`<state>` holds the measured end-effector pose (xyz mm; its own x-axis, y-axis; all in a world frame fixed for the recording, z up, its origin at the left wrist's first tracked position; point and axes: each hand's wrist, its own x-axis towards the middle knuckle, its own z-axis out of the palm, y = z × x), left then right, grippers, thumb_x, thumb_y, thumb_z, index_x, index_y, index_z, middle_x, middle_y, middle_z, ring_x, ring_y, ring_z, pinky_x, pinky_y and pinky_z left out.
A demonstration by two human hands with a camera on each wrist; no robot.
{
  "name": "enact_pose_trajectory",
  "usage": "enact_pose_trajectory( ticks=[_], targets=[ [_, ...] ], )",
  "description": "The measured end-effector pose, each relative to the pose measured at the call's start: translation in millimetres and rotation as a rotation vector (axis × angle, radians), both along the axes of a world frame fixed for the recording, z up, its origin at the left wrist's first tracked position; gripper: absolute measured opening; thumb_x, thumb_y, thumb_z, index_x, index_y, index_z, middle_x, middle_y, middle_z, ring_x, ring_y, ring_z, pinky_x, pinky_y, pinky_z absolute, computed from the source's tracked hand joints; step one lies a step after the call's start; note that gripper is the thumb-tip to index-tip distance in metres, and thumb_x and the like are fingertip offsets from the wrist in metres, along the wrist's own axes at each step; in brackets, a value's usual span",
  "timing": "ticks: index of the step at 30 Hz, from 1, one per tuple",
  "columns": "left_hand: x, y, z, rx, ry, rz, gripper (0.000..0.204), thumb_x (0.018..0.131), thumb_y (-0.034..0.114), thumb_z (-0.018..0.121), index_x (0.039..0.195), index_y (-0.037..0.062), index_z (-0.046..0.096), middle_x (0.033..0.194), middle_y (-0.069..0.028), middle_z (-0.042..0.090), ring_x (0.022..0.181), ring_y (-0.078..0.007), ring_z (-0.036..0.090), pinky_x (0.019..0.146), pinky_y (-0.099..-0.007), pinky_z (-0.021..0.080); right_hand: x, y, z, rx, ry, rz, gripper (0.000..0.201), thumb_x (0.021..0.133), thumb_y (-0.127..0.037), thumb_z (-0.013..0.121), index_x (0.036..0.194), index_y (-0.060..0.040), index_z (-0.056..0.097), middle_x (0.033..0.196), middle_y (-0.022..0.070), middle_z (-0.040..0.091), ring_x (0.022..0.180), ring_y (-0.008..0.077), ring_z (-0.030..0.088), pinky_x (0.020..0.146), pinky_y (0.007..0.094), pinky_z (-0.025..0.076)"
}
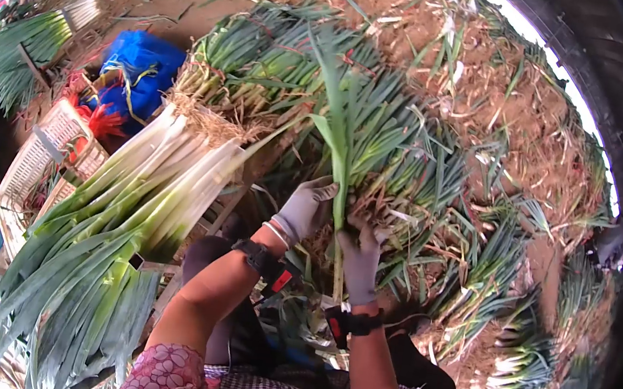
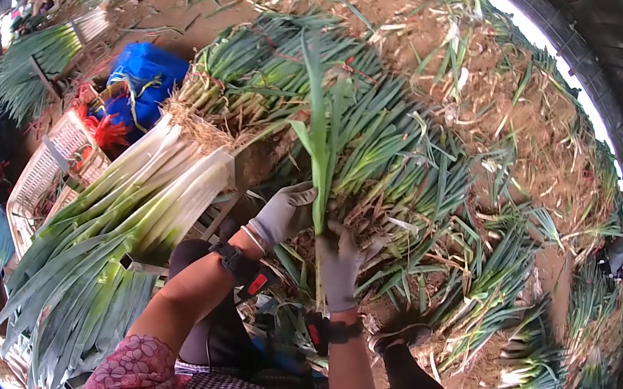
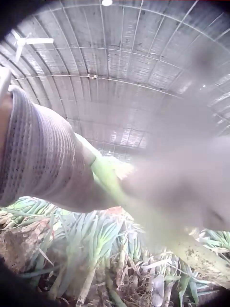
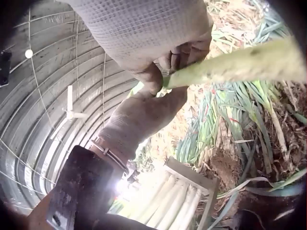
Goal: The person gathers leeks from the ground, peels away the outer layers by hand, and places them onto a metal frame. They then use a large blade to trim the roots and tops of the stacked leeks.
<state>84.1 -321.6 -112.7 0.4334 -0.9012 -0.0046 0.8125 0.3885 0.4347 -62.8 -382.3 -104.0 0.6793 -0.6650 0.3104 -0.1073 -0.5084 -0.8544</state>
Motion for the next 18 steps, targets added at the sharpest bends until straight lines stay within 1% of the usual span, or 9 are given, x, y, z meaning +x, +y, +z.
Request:
enact_pose_trajectory(
  ticks=[2, 4, 6, 8, 9, 10, 12, 16, 18],
  targets=[
    [-9, -5, -4, 0.081, 0.018, 0.017, 0.036, 0.090, 0.007, 0.057, 0.122, -0.0061, 0.048, 0.108, -0.0140, 0.060, 0.096, -0.0248, 0.061, 0.084, -0.0371, 0.050, 12, 4, 12, -0.069, 0.075, -0.071, 0.027, 0.078, -0.008, 0.065, 0.103, -0.0010, 0.058, 0.093, 0.0082, 0.064, 0.078, 0.0203, 0.060, 0.075, 0.0338, 0.047],
    [-15, -9, -3, 0.273, -0.137, 0.129, 0.036, 0.088, 0.007, 0.061, 0.120, -0.0053, 0.049, 0.103, -0.0127, 0.062, 0.093, -0.0226, 0.062, 0.082, -0.0348, 0.050, 21, 4, 14, -0.352, 0.143, -0.168, 0.028, 0.077, -0.008, 0.067, 0.102, -0.0017, 0.058, 0.094, 0.0099, 0.065, 0.080, 0.0205, 0.061, 0.075, 0.0334, 0.047],
    [-11, -8, 0, 0.279, -0.145, 0.143, 0.035, 0.086, 0.003, 0.063, 0.117, -0.0051, 0.050, 0.102, -0.0114, 0.062, 0.093, -0.0212, 0.062, 0.080, -0.0327, 0.051, 23, -4, 10, -0.283, 0.193, -0.136, 0.026, 0.076, -0.008, 0.068, 0.100, -0.0008, 0.059, 0.090, 0.0071, 0.065, 0.078, 0.0178, 0.060, 0.072, 0.0302, 0.047],
    [-6, 5, 23, 0.349, -0.200, 0.016, 0.037, 0.085, 0.002, 0.064, 0.118, -0.0051, 0.050, 0.103, -0.0103, 0.062, 0.091, -0.0202, 0.062, 0.078, -0.0315, 0.051, 22, -14, 8, 0.261, -0.030, -0.042, 0.025, 0.077, -0.011, 0.069, 0.099, -0.0030, 0.060, 0.082, 0.0106, 0.065, 0.070, 0.0195, 0.060, 0.067, 0.0306, 0.048],
    [-7, 7, 29, 0.404, -0.222, 0.038, 0.038, 0.082, 0.000, 0.067, 0.116, -0.0053, 0.053, 0.101, -0.0089, 0.063, 0.089, -0.0176, 0.062, 0.076, -0.0290, 0.050, 19, -16, 10, 0.415, -0.120, 0.017, 0.022, 0.078, -0.012, 0.069, 0.095, -0.0016, 0.061, 0.078, 0.0098, 0.064, 0.068, 0.0147, 0.058, 0.066, 0.0283, 0.047],
    [-6, 5, 24, 0.405, -0.220, 0.038, 0.038, 0.082, 0.000, 0.067, 0.116, -0.0053, 0.053, 0.101, -0.0089, 0.063, 0.089, -0.0176, 0.062, 0.076, -0.0290, 0.050, 19, -17, 9, 0.415, -0.119, 0.018, 0.022, 0.078, -0.012, 0.069, 0.095, -0.0016, 0.061, 0.078, 0.0098, 0.064, 0.068, 0.0147, 0.058, 0.066, 0.0283, 0.047],
    [-6, -5, 5, 0.486, -0.579, 0.259, 0.036, 0.078, 0.000, 0.069, 0.111, -0.0054, 0.056, 0.096, -0.0077, 0.064, 0.086, -0.0157, 0.061, 0.074, -0.0281, 0.050, 17, -17, 4, 0.059, 0.062, -0.010, 0.024, 0.078, -0.012, 0.068, 0.098, -0.0005, 0.060, 0.079, 0.0129, 0.064, 0.068, 0.0197, 0.060, 0.066, 0.0313, 0.047],
    [-12, -9, 4, 0.566, -0.551, 0.377, 0.027, 0.076, -0.002, 0.069, 0.101, -0.0047, 0.058, 0.087, -0.0070, 0.064, 0.076, -0.0137, 0.059, 0.069, -0.0288, 0.049, 12, -7, -9, 0.018, 0.059, -0.060, 0.026, 0.079, -0.013, 0.069, 0.099, -0.0003, 0.059, 0.079, 0.0151, 0.063, 0.068, 0.0270, 0.060, 0.065, 0.0348, 0.047],
    [2, -11, 8, 0.559, -0.547, 0.481, 0.024, 0.075, -0.001, 0.069, 0.096, -0.0047, 0.058, 0.083, -0.0067, 0.063, 0.070, -0.0142, 0.058, 0.066, -0.0292, 0.048, 3, 8, -12, -0.302, 0.052, -0.041, 0.028, 0.079, -0.016, 0.069, 0.099, -0.0008, 0.058, 0.078, 0.0163, 0.062, 0.069, 0.0335, 0.060, 0.066, 0.0377, 0.047]
  ],
)
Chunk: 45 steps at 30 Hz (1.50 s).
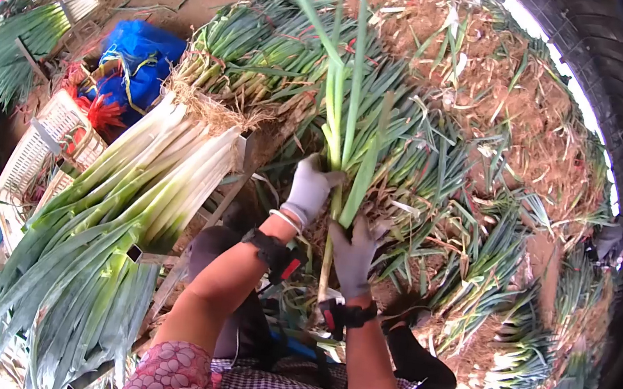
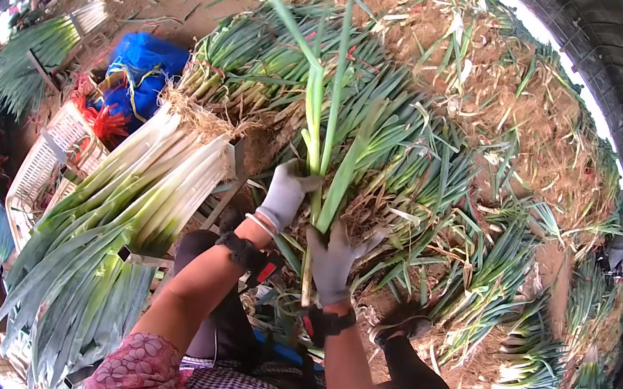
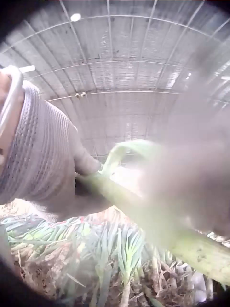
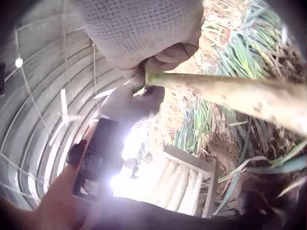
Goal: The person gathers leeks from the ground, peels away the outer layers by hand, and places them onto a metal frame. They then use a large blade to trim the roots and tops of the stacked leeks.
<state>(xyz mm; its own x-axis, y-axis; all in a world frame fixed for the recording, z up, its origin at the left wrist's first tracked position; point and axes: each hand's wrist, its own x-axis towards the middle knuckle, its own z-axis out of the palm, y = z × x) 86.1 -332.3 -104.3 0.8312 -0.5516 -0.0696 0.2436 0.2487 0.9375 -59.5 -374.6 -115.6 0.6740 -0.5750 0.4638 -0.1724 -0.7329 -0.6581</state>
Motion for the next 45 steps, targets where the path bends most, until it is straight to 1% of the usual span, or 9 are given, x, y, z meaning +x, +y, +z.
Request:
enact_pose_trajectory(
  ticks=[5, 7, 8, 11, 16, 20, 24, 38, 45],
  targets=[
    [4, 8, -7, -0.203, 0.124, 0.036, 0.025, 0.079, 0.001, 0.064, 0.103, -0.0007, 0.056, 0.081, -0.0076, 0.063, 0.064, -0.0153, 0.057, 0.058, -0.0293, 0.048, -67, -12, -48, 0.630, 0.274, -0.016, 0.025, 0.081, -0.013, 0.063, 0.103, -0.0008, 0.060, 0.075, 0.0020, 0.058, 0.066, 0.0129, 0.051, 0.060, 0.0302, 0.045],
    [18, 1, -34, 0.129, -0.128, 0.000, 0.061, 0.083, -0.001, 0.064, 0.128, -0.0018, 0.022, 0.098, -0.0166, 0.065, 0.084, -0.0191, 0.064, 0.076, -0.0317, 0.052, -121, -38, -127, 0.027, 0.484, 0.087, 0.035, 0.074, -0.015, 0.072, 0.104, -0.0016, 0.062, 0.086, 0.0101, 0.067, 0.077, 0.0175, 0.064, 0.069, 0.0337, 0.051],
    [17, -1, -32, 0.011, -0.071, 0.039, 0.066, 0.082, 0.000, 0.066, 0.130, -0.0035, 0.021, 0.094, -0.0147, 0.065, 0.081, -0.0179, 0.064, 0.073, -0.0319, 0.053, -159, -64, -219, 0.454, 0.483, 0.191, 0.039, 0.072, -0.014, 0.074, 0.105, 0.0001, 0.061, 0.091, 0.0131, 0.067, 0.080, 0.0190, 0.065, 0.071, 0.0353, 0.051],
    [8, -3, -21, 0.030, -0.187, 0.033, 0.040, 0.078, 0.002, 0.070, 0.111, -0.0068, 0.050, 0.087, -0.0061, 0.061, 0.075, -0.0132, 0.057, 0.070, -0.0288, 0.051, -125, -57, -104, 0.170, 0.672, 0.056, 0.033, 0.076, -0.010, 0.070, 0.106, 0.0009, 0.061, 0.094, 0.0099, 0.068, 0.082, 0.0193, 0.064, 0.072, 0.0337, 0.050],
    [-20, 0, -14, -0.285, 0.171, -0.294, 0.027, 0.088, 0.003, 0.060, 0.112, -0.0032, 0.050, 0.097, -0.0087, 0.061, 0.080, -0.0193, 0.063, 0.075, -0.0318, 0.054, -17, -2, 37, 0.707, 0.115, 0.101, 0.026, 0.082, -0.007, 0.061, 0.106, 0.0016, 0.060, 0.103, 0.0123, 0.065, 0.093, 0.0196, 0.060, 0.082, 0.0300, 0.045],
    [-20, 3, -2, -0.224, 0.197, -0.299, 0.023, 0.090, 0.006, 0.060, 0.110, -0.0011, 0.052, 0.092, -0.0066, 0.061, 0.076, -0.0164, 0.063, 0.068, -0.0287, 0.054, -4, 7, 12, -0.097, 0.148, -0.066, 0.029, 0.079, -0.003, 0.061, 0.107, 0.0020, 0.059, 0.097, 0.0069, 0.062, 0.085, 0.0165, 0.054, 0.079, 0.0298, 0.043],
    [-18, -2, -10, -0.343, 0.286, -0.321, 0.022, 0.090, 0.006, 0.059, 0.110, -0.0022, 0.053, 0.089, -0.0059, 0.061, 0.074, -0.0146, 0.062, 0.067, -0.0273, 0.054, -6, -2, 5, 0.659, -0.138, 0.156, 0.024, 0.080, -0.010, 0.060, 0.101, 0.0017, 0.062, 0.090, 0.0077, 0.062, 0.081, 0.0156, 0.056, 0.076, 0.0308, 0.045],
    [-27, -2, -14, -0.160, 0.083, -0.171, 0.024, 0.089, 0.005, 0.060, 0.111, -0.0013, 0.055, 0.092, -0.0047, 0.062, 0.077, -0.0099, 0.058, 0.070, -0.0248, 0.048, -2, -12, 10, -0.038, 0.335, -0.031, 0.021, 0.078, -0.009, 0.062, 0.094, 0.0045, 0.063, 0.084, 0.0201, 0.065, 0.069, 0.0324, 0.061, 0.070, 0.0386, 0.047],
    [-26, -7, -15, -0.319, 0.235, -0.274, 0.021, 0.091, 0.004, 0.056, 0.111, -0.0024, 0.055, 0.092, -0.0061, 0.062, 0.076, -0.0132, 0.060, 0.070, -0.0267, 0.050, -9, -22, -16, 0.314, -0.014, -0.020, 0.024, 0.078, -0.007, 0.062, 0.099, 0.0040, 0.063, 0.084, 0.0117, 0.065, 0.069, 0.0217, 0.057, 0.072, 0.0366, 0.046]
  ],
)
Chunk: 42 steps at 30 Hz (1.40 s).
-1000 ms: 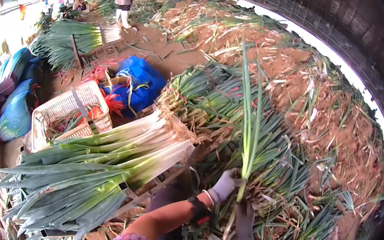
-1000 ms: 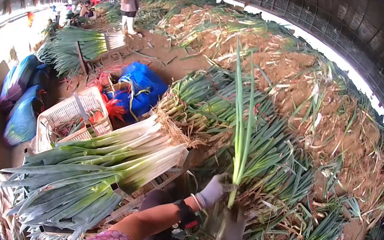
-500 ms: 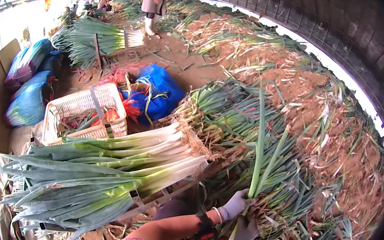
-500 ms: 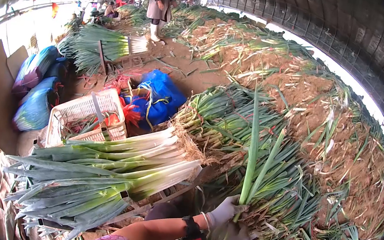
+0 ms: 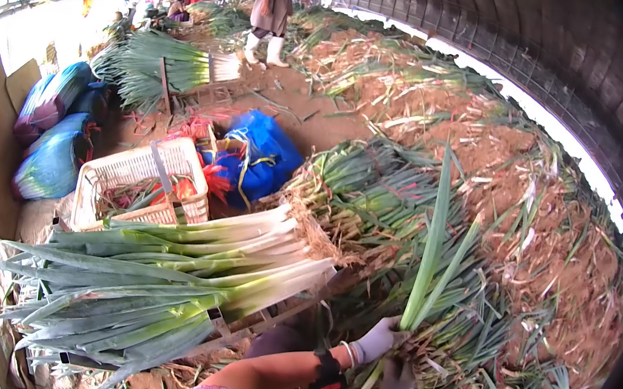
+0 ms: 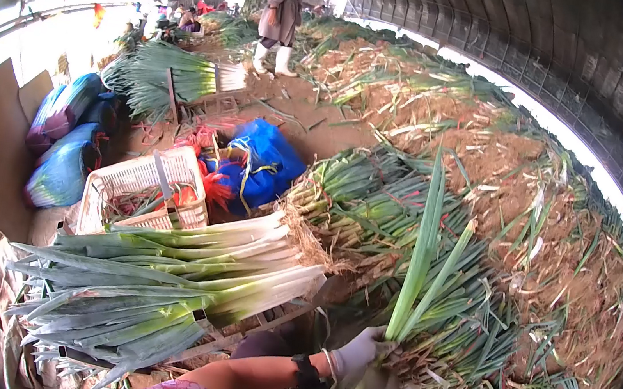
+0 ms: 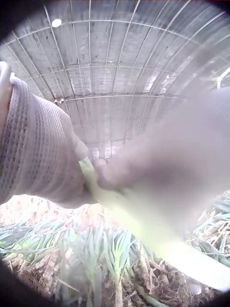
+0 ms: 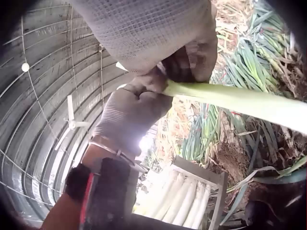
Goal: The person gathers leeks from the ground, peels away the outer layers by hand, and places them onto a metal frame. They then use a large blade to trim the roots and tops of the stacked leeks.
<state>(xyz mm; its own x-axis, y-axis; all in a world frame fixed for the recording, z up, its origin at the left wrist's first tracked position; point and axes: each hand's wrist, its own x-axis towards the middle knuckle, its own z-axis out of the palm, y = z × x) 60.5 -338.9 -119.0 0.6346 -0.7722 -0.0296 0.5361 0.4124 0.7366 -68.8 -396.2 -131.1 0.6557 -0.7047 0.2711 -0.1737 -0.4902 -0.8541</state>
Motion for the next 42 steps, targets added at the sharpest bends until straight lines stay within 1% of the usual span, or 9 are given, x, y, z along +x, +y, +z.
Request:
enact_pose_trajectory(
  ticks=[3, 6, 9, 10, 13, 17, 22, 25, 42],
  targets=[
    [1, 0, -1, -0.007, -0.073, -0.034, 0.020, 0.092, 0.005, 0.054, 0.111, -0.0027, 0.055, 0.092, -0.0067, 0.063, 0.081, -0.0150, 0.062, 0.072, -0.0276, 0.052, 1, 5, 19, -0.220, 0.091, 0.002, 0.022, 0.077, -0.008, 0.062, 0.096, 0.0018, 0.064, 0.079, 0.0019, 0.060, 0.069, 0.0117, 0.050, 0.066, 0.0314, 0.045],
    [1, 6, 6, -0.098, 0.012, -0.154, 0.022, 0.093, 0.011, 0.055, 0.111, -0.0016, 0.056, 0.095, -0.0064, 0.064, 0.082, -0.0135, 0.061, 0.074, -0.0263, 0.050, -2, -6, 2, 0.497, -0.049, 0.050, 0.012, 0.077, -0.006, 0.061, 0.087, 0.0008, 0.063, 0.076, 0.0006, 0.058, 0.067, 0.0103, 0.051, 0.059, 0.0262, 0.039],
    [4, 12, 19, -0.007, -0.108, -0.110, 0.023, 0.094, 0.007, 0.051, 0.115, -0.0024, 0.053, 0.097, -0.0117, 0.063, 0.083, -0.0195, 0.063, 0.076, -0.0318, 0.054, -18, -55, -99, 0.168, -0.022, 0.149, 0.012, 0.079, -0.004, 0.059, 0.089, 0.0005, 0.062, 0.077, 0.0001, 0.057, 0.067, 0.0093, 0.049, 0.060, 0.0243, 0.039],
    [4, 14, 22, 0.000, -0.091, -0.115, 0.022, 0.094, 0.006, 0.050, 0.114, -0.0033, 0.052, 0.098, -0.0123, 0.064, 0.087, -0.0202, 0.064, 0.079, -0.0325, 0.054, -17, -21, -35, 0.596, -0.007, 0.032, 0.016, 0.080, -0.004, 0.060, 0.096, 0.0011, 0.061, 0.084, 0.0013, 0.059, 0.073, 0.0098, 0.050, 0.066, 0.0243, 0.041],
    [4, 6, 10, -0.087, -0.002, -0.157, 0.022, 0.094, 0.006, 0.050, 0.114, -0.0037, 0.052, 0.099, -0.0129, 0.064, 0.088, -0.0210, 0.064, 0.080, -0.0327, 0.054, -9, -30, -43, -0.056, 0.011, 0.128, 0.019, 0.084, -0.008, 0.060, 0.100, 0.0023, 0.061, 0.090, 0.0029, 0.060, 0.079, 0.0124, 0.054, 0.074, 0.0264, 0.044],
    [-1, 5, 12, -0.072, -0.065, -0.109, 0.022, 0.094, 0.007, 0.051, 0.114, -0.0041, 0.052, 0.099, -0.0135, 0.064, 0.088, -0.0219, 0.064, 0.080, -0.0338, 0.055, 1, 12, 22, 0.443, -0.111, 0.158, 0.022, 0.089, -0.014, 0.057, 0.102, 0.0032, 0.060, 0.093, 0.0043, 0.061, 0.084, 0.0152, 0.055, 0.077, 0.0291, 0.044],
    [2, 11, 13, -0.142, -0.006, -0.175, 0.025, 0.095, 0.014, 0.051, 0.114, -0.0028, 0.053, 0.096, -0.0099, 0.064, 0.085, -0.0182, 0.064, 0.079, -0.0325, 0.053, -10, -10, -8, -0.308, 0.089, 0.261, 0.019, 0.088, -0.007, 0.049, 0.101, 0.0016, 0.061, 0.088, 0.0051, 0.060, 0.083, 0.0145, 0.054, 0.075, 0.0284, 0.044],
    [5, 8, 9, -0.162, 0.031, -0.171, 0.025, 0.096, 0.015, 0.051, 0.114, -0.0026, 0.053, 0.095, -0.0097, 0.064, 0.085, -0.0179, 0.063, 0.078, -0.0321, 0.053, -7, -7, -49, 0.422, -0.211, 0.106, 0.018, 0.087, -0.004, 0.048, 0.098, 0.0008, 0.061, 0.086, 0.0075, 0.059, 0.083, 0.0138, 0.055, 0.072, 0.0295, 0.045],
    [1, 9, 12, 0.061, -0.162, -0.026, 0.022, 0.095, 0.009, 0.050, 0.114, -0.0023, 0.052, 0.096, -0.0116, 0.063, 0.081, -0.0165, 0.061, 0.075, -0.0299, 0.053, -59, -20, -76, 0.158, 0.158, 0.190, 0.019, 0.089, -0.010, 0.051, 0.102, 0.0019, 0.058, 0.091, 0.0084, 0.060, 0.083, 0.0143, 0.056, 0.072, 0.0308, 0.045]
  ],
)
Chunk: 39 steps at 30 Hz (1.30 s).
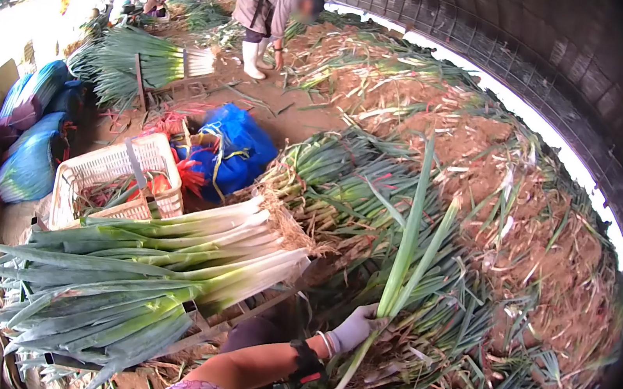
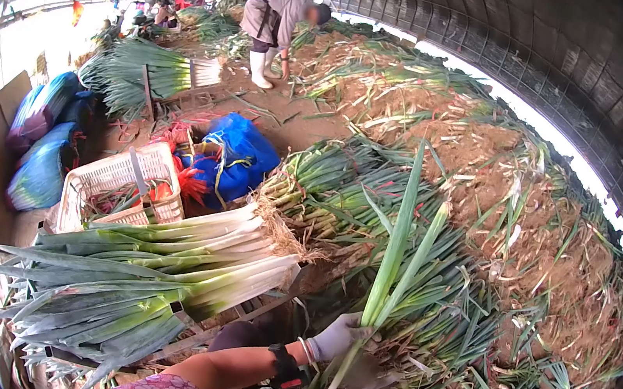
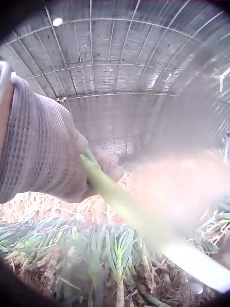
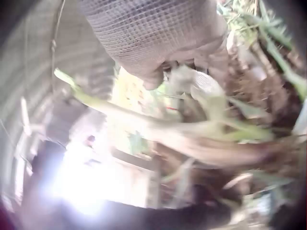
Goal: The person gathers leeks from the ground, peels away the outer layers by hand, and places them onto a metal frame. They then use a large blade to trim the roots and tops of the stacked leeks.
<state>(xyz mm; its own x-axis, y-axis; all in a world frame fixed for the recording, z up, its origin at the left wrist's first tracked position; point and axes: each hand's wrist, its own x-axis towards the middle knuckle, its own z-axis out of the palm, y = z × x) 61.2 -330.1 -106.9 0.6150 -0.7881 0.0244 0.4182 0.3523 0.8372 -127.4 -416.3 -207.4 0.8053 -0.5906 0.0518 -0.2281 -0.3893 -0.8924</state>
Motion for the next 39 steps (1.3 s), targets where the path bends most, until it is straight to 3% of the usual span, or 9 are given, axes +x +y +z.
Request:
enact_pose_trajectory(
  ticks=[5, 7, 9, 13, 17, 29, 31, 32, 39],
  targets=[
    [3, -6, -2, -0.065, 0.099, -0.004, 0.023, 0.095, 0.009, 0.050, 0.114, -0.0025, 0.052, 0.096, -0.0122, 0.063, 0.081, -0.0174, 0.062, 0.075, -0.0310, 0.053, 41, 29, 64, -0.389, -0.333, 0.111, 0.015, 0.088, -0.010, 0.055, 0.097, 0.0018, 0.058, 0.076, 0.0057, 0.059, 0.067, 0.0165, 0.056, 0.060, 0.0298, 0.045],
    [12, -1, 9, -0.126, 0.179, 0.035, 0.023, 0.095, 0.009, 0.051, 0.115, -0.0030, 0.051, 0.097, -0.0127, 0.063, 0.082, -0.0189, 0.063, 0.076, -0.0324, 0.054, 32, 14, -24, -0.095, -0.296, 0.081, 0.011, 0.089, -0.010, 0.053, 0.095, -0.0010, 0.057, 0.069, 0.0058, 0.056, 0.058, 0.0133, 0.052, 0.052, 0.0279, 0.041],
    [27, -2, 7, -0.206, 0.209, 0.070, 0.026, 0.095, 0.010, 0.051, 0.117, -0.0033, 0.050, 0.097, -0.0131, 0.063, 0.081, -0.0201, 0.063, 0.076, -0.0335, 0.055, 10, 74, 28, 0.433, -0.180, -0.127, 0.007, 0.087, -0.009, 0.054, 0.088, -0.0028, 0.057, 0.058, 0.0029, 0.051, 0.049, 0.0096, 0.047, 0.045, 0.0259, 0.037],
    [16, -2, 3, -0.163, 0.243, 0.094, 0.025, 0.095, 0.013, 0.051, 0.115, -0.0028, 0.049, 0.093, -0.0128, 0.063, 0.074, -0.0200, 0.063, 0.071, -0.0336, 0.056, 4, 48, -14, 0.298, -0.108, -0.043, 0.012, 0.087, -0.013, 0.056, 0.086, -0.0017, 0.059, 0.064, 0.0052, 0.055, 0.050, 0.0102, 0.048, 0.046, 0.0257, 0.039],
    [17, 2, 5, -0.109, 0.329, 0.055, 0.021, 0.094, 0.015, 0.054, 0.109, -0.0003, 0.050, 0.084, -0.0092, 0.061, 0.062, -0.0165, 0.059, 0.058, -0.0313, 0.053, 46, 34, 57, -0.096, -0.147, 0.165, 0.019, 0.089, -0.017, 0.057, 0.093, 0.0013, 0.061, 0.075, 0.0081, 0.060, 0.064, 0.0119, 0.051, 0.057, 0.0280, 0.042],
    [11, 0, 4, -0.117, 0.398, 0.056, 0.014, 0.093, 0.017, 0.056, 0.099, 0.0043, 0.053, 0.071, -0.0035, 0.055, 0.050, -0.0116, 0.048, 0.043, -0.0278, 0.042, 20, 57, 74, 0.357, -0.060, -0.029, 0.030, 0.092, -0.024, 0.052, 0.073, -0.0003, 0.055, 0.058, 0.0006, 0.051, 0.050, 0.0096, 0.047, 0.045, 0.0252, 0.035],
    [12, -2, 3, -0.137, 0.416, 0.075, 0.014, 0.093, 0.017, 0.055, 0.099, 0.0045, 0.053, 0.070, -0.0034, 0.055, 0.050, -0.0117, 0.048, 0.043, -0.0278, 0.041, 2, 46, 47, 0.339, 0.013, -0.009, 0.027, 0.090, -0.023, 0.055, 0.078, 0.0012, 0.056, 0.063, 0.0038, 0.054, 0.056, 0.0127, 0.053, 0.050, 0.0290, 0.039],
    [14, -2, 3, -0.124, 0.430, 0.097, 0.013, 0.094, 0.016, 0.055, 0.098, 0.0046, 0.054, 0.070, -0.0038, 0.055, 0.050, -0.0121, 0.048, 0.043, -0.0284, 0.041, -6, 43, 19, -0.100, -0.030, 0.059, 0.051, 0.090, -0.025, 0.061, 0.134, -0.0053, 0.044, 0.123, 0.0176, 0.056, 0.108, 0.0304, 0.054, 0.096, 0.0392, 0.040],
    [22, -3, 4, -0.123, 0.522, 0.220, 0.010, 0.094, 0.014, 0.053, 0.090, 0.0041, 0.052, 0.066, -0.0061, 0.053, 0.047, -0.0160, 0.046, 0.042, -0.0314, 0.039, -29, 30, -3, -0.055, 0.107, 0.007, 0.050, 0.090, -0.026, 0.060, 0.133, -0.0041, 0.045, 0.123, 0.0178, 0.056, 0.108, 0.0298, 0.054, 0.095, 0.0388, 0.040]
  ],
)
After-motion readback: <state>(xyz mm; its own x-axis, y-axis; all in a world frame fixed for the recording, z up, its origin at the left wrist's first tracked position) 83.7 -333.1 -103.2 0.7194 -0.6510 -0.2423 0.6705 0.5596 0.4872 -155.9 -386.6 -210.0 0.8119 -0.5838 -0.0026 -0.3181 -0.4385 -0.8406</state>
